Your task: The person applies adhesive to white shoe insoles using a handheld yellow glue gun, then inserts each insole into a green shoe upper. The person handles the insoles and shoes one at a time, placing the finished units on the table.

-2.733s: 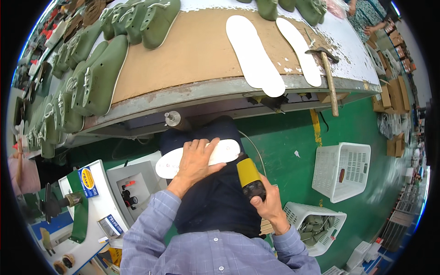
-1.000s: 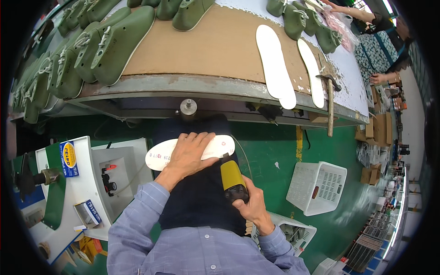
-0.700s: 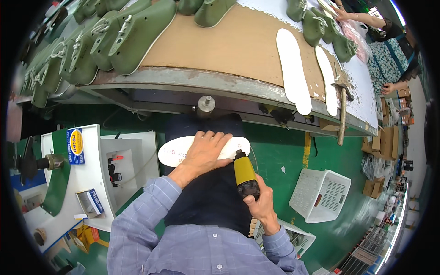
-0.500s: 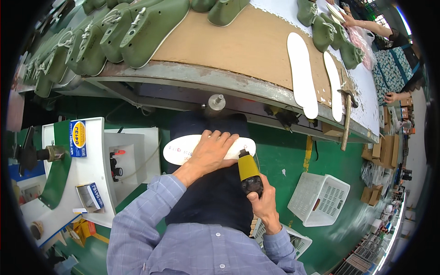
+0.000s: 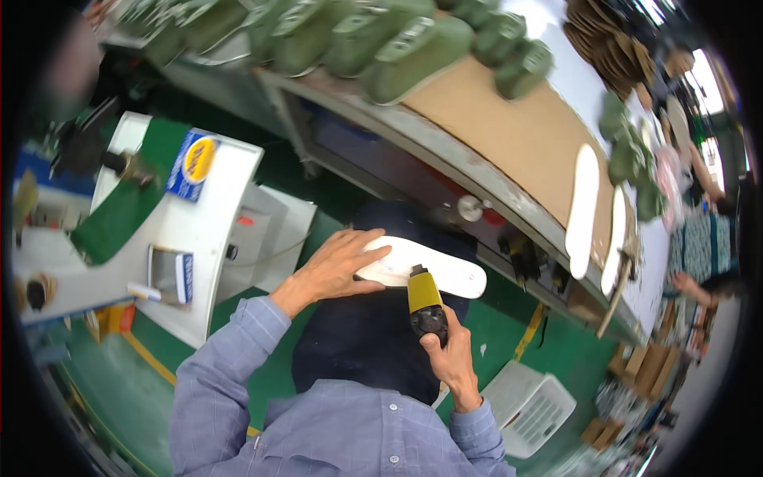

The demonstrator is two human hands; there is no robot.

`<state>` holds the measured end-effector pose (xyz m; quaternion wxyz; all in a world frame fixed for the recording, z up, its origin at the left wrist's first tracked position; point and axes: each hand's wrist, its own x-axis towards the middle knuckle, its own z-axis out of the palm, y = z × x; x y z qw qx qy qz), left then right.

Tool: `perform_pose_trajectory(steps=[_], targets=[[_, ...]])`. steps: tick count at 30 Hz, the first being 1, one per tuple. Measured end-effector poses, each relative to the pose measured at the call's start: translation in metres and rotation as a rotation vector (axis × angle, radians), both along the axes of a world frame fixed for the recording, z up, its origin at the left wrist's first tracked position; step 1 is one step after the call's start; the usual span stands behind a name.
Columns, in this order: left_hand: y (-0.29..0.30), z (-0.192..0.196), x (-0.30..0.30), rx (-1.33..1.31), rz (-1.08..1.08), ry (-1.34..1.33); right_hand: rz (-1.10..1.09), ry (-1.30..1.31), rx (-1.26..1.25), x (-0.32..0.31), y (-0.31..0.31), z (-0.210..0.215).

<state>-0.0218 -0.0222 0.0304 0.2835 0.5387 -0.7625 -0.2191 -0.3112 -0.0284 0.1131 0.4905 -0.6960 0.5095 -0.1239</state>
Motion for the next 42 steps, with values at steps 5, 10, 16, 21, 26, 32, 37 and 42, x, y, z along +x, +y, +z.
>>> perform_pose_trajectory(steps=[5, 10, 16, 21, 26, 32, 37, 42], targets=[[0.017, -0.005, 0.012, 0.124, 0.077, 0.272, 0.115, 0.03, 0.022, 0.027, -0.002, 0.004], [0.028, -0.012, 0.013, 0.159, 0.141, 0.373, 0.172, 0.03, 0.058, 0.041, -0.002, 0.008], [0.032, -0.013, 0.015, 0.158, 0.159, 0.417, 0.231, 0.037, 0.058, 0.047, -0.003, 0.01], [0.032, -0.014, 0.015, 0.169, 0.159, 0.428, 0.225, 0.035, 0.021, 0.05, -0.002, 0.01], [0.028, -0.005, 0.015, 0.251, 0.155, 0.425, 0.234, 0.022, 0.035, 0.046, -0.003, 0.008], [0.026, -0.007, 0.012, 0.23, 0.132, 0.377, 0.236, 0.028, 0.029, 0.041, 0.0, 0.002], [0.031, -0.015, 0.008, 0.124, 0.155, 0.324, 0.271, 0.0, 0.075, 0.023, 0.003, 0.008], [0.024, -0.008, 0.013, 0.047, 0.08, 0.176, 0.42, 0.124, 0.13, -0.011, -0.001, 0.02]])
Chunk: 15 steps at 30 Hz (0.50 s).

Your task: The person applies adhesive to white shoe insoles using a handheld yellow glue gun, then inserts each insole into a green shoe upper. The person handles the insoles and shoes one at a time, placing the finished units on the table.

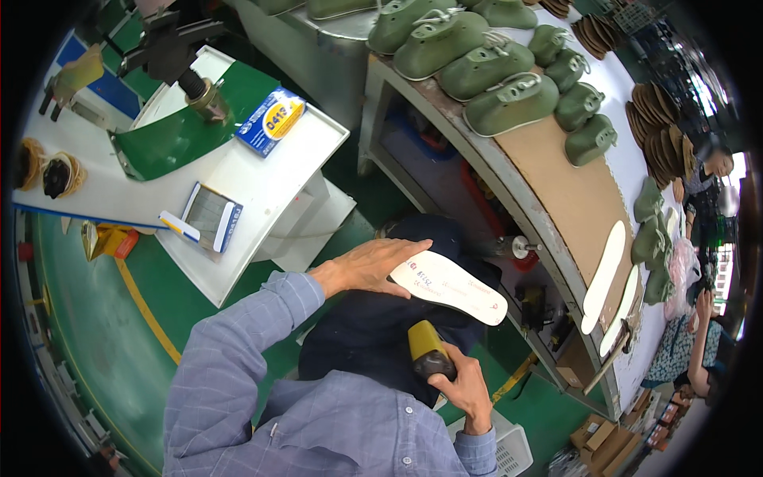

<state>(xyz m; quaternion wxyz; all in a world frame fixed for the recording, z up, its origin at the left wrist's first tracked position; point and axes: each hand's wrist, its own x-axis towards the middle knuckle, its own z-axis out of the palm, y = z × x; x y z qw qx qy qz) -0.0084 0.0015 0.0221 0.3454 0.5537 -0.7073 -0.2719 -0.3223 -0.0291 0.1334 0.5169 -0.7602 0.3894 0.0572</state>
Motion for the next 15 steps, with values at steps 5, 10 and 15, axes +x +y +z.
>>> perform_pose_trajectory(steps=[5, 10, 15], targets=[[-0.033, 0.03, -0.028, 0.091, -0.089, -0.32, 0.08, 0.234, -0.29, 0.001, 0.015, -0.012], [-0.041, 0.042, -0.049, 0.064, -0.058, -0.299, -0.895, -0.302, 0.509, -0.065, 0.016, -0.069], [-0.035, 0.122, -0.048, -0.296, -0.41, -0.318, -0.84, -1.157, 1.38, -0.101, 0.023, -0.072]])
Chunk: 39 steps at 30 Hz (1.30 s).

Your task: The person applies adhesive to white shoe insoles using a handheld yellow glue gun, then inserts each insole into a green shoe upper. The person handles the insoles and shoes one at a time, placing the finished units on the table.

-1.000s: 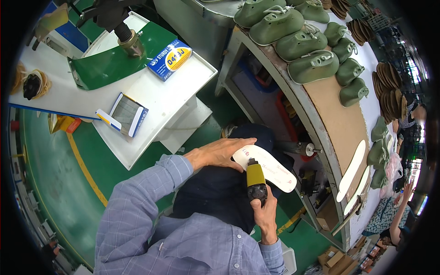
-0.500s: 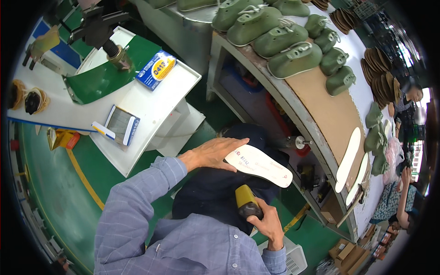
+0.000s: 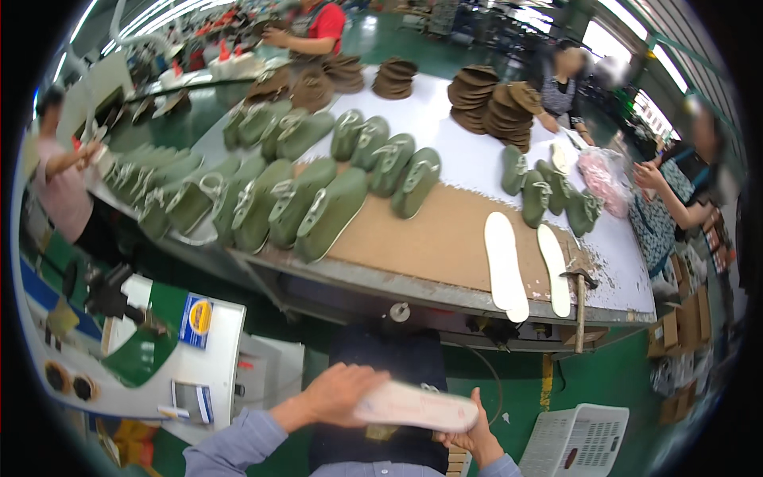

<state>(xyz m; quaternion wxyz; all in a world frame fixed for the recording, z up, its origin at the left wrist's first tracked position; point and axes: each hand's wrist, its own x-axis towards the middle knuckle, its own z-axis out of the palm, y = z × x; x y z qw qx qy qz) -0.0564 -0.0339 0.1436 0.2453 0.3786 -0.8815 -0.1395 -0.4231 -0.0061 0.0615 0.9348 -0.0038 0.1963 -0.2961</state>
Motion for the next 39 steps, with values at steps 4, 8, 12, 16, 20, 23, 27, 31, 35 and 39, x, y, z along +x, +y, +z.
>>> perform_pose_trajectory(steps=[4, 8, 12, 16, 20, 23, 27, 31, 35, 39], targets=[[-0.03, 0.044, -0.018, -0.44, 0.062, -0.01, -0.135, 0.104, -0.293, 0.009, -0.008, 0.074], [-0.039, 0.049, -0.041, -0.319, 0.39, 0.198, -0.373, 0.538, -0.759, 0.036, -0.072, 0.133], [-0.057, 0.055, -0.084, -0.254, 0.227, 0.114, -0.436, 0.976, -1.109, 0.064, -0.167, 0.136], [-0.091, 0.063, -0.095, -0.196, 0.248, 0.064, -0.707, 1.711, -1.329, 0.028, -0.21, 0.104], [-0.128, 0.08, -0.108, -0.147, 0.252, -0.023, -0.764, 2.611, -1.129, -0.036, -0.229, 0.08], [-0.17, 0.082, -0.128, -0.134, 0.267, -0.065, -0.604, 2.815, -0.953, -0.099, -0.237, 0.055], [-0.261, 0.05, -0.138, -0.28, 0.227, -0.214, -0.564, 2.653, -1.046, -0.121, -0.241, 0.068], [-0.343, 0.034, -0.129, -0.583, 0.388, -0.423, -0.816, 2.222, -1.015, -0.152, -0.245, 0.083], [-0.389, 0.048, -0.169, -0.534, 0.31, -0.344, -0.762, 2.21, -1.09, -0.164, -0.249, 0.081], [-0.455, 0.044, -0.222, -0.329, 0.332, -0.177, -1.08, 2.211, -1.094, -0.147, -0.26, 0.074]])
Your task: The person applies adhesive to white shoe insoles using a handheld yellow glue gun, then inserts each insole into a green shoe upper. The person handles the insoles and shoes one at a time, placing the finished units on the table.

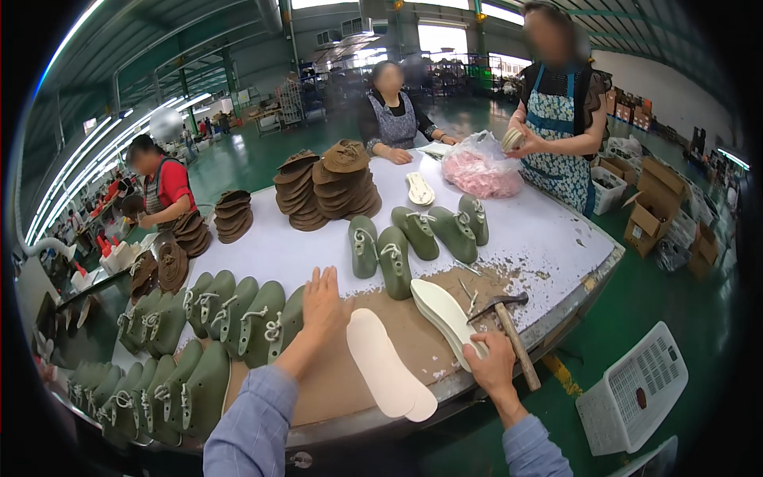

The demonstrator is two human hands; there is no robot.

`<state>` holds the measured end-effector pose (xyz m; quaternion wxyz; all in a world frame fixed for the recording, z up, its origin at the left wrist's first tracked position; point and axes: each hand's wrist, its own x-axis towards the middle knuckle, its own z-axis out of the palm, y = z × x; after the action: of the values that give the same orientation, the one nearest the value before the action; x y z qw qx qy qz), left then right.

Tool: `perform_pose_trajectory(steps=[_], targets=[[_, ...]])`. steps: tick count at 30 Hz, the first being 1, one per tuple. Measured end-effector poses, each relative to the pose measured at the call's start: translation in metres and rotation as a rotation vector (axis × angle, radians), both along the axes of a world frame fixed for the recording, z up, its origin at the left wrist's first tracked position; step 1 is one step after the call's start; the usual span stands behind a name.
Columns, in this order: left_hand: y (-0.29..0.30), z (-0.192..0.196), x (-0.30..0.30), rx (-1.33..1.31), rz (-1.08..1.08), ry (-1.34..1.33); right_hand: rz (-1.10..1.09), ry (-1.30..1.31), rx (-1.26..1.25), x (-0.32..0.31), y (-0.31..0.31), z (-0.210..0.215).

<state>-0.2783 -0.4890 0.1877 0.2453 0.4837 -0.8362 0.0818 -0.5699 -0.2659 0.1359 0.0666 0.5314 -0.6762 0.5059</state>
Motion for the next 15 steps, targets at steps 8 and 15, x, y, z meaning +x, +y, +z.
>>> perform_pose_trajectory(steps=[8, 15], targets=[[-0.106, -0.013, -0.093, 0.434, 0.161, 0.359, -0.238, -0.152, -0.108, -0.016, 0.001, -0.021], [-0.13, -0.038, -0.081, 0.489, 0.3, 0.62, -0.28, -0.15, -0.122, -0.011, 0.001, -0.032]])
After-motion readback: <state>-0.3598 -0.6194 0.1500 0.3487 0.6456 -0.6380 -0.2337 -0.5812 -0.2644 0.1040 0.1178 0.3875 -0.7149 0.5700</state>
